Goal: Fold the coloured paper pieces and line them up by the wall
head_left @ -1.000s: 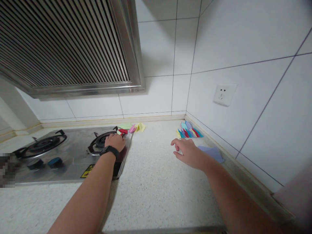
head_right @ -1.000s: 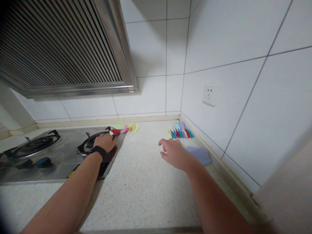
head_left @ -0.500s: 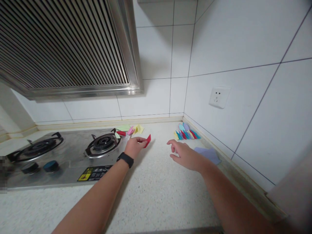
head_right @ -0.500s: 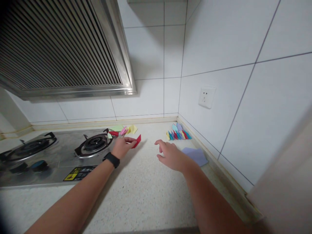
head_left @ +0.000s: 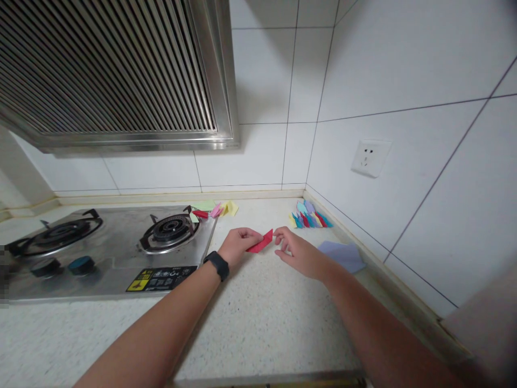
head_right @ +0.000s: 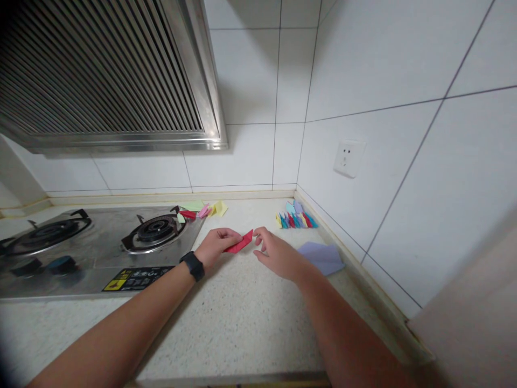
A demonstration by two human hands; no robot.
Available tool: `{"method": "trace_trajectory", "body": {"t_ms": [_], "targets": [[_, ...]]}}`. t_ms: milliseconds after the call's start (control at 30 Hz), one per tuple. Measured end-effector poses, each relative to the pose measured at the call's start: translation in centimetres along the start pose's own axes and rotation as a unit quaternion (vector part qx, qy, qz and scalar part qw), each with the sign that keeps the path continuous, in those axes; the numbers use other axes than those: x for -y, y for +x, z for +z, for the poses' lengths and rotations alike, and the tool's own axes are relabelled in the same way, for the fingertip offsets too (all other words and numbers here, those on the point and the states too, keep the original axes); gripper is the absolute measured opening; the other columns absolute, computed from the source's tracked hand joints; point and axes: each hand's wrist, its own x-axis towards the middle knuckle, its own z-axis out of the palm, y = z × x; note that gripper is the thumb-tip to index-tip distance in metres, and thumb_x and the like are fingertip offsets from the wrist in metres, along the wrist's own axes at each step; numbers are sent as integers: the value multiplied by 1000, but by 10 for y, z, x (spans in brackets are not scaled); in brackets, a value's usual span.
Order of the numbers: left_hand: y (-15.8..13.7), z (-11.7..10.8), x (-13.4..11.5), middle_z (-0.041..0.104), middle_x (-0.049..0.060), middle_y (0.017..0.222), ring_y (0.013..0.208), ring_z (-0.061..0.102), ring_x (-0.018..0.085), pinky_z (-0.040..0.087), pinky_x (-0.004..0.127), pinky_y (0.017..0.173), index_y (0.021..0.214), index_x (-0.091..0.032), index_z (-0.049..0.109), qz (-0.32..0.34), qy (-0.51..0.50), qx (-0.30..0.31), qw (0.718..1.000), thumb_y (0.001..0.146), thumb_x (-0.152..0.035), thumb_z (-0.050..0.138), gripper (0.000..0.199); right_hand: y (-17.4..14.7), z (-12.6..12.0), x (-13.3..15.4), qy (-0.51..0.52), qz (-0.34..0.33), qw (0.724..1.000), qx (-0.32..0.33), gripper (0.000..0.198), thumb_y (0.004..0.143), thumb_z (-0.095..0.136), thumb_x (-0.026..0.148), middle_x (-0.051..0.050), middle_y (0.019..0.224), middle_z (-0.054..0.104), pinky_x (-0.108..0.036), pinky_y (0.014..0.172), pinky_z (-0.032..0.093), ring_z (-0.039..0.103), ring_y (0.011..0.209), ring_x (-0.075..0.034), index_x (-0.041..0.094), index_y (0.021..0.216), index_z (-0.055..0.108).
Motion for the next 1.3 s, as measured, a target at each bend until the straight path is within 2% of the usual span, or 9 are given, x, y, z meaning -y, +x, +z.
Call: {"method": "trace_trajectory", "body": {"t_ms": [100,267,600,700,833,1000,1167,1300], "targets": [[1,-3,3,68,4,72,59,55,9,39,21,57,81,-12,70,-11,-33,25,999,66,-37,79,31,4,3,3,29,-6,999,-16,31,84,57,17,-3,101,60,-27,73,44,56,79,-13,23,114,50],[-2,-2,7,68,4,77,63,57,10,42,23,62,84,-13,69,-16,-45,58,997,68,-39,77,32,8,8,7,41,2,999,-29,17,85,56,19,-1,90,62,-26,68,43,54,73,-13,21,102,59],[-1,2,11,65,3,69,57,55,9,40,22,55,84,-11,67,-19,-28,83,996,71,-43,75,35,10,12,2,-24,12,998,-59,11,83,59,22,2,76,57,-23,61,38,50,65,-11,21,93,61],[-2,4,10,68,7,80,65,60,13,47,25,59,88,-12,64,-36,-43,85,995,75,-49,70,40,12,14,-1,-29,28,997,-66,5,83,59,25,3,70,55,-22,56,34,47,60,-11,20,86,60],[-3,7,12,68,12,94,75,63,15,49,26,60,94,-13,62,-35,-20,110,993,76,-49,69,42,11,16,-6,-27,52,997,-59,11,85,57,28,4,62,52,-22,52,28,43,55,-10,20,77,59],[-3,5,15,67,9,92,72,60,13,49,24,59,103,-14,62,-6,1,143,990,70,-39,77,43,11,15,-9,-6,54,998,-36,10,85,58,28,4,64,53,-22,52,30,46,57,-10,20,80,60],[-5,4,12,67,8,96,67,55,10,48,23,56,104,-16,64,23,14,143,989,73,-40,73,40,11,13,-7,4,28,996,-80,9,82,62,27,0,83,59,-24,64,40,52,70,-12,19,85,60],[-6,5,9,67,8,97,70,57,12,48,22,57,108,-16,62,23,15,137,990,75,-40,71,42,10,14,-5,68,64,995,-39,14,85,58,31,1,77,61,-23,58,39,51,61,-11,21,95,59]]}}
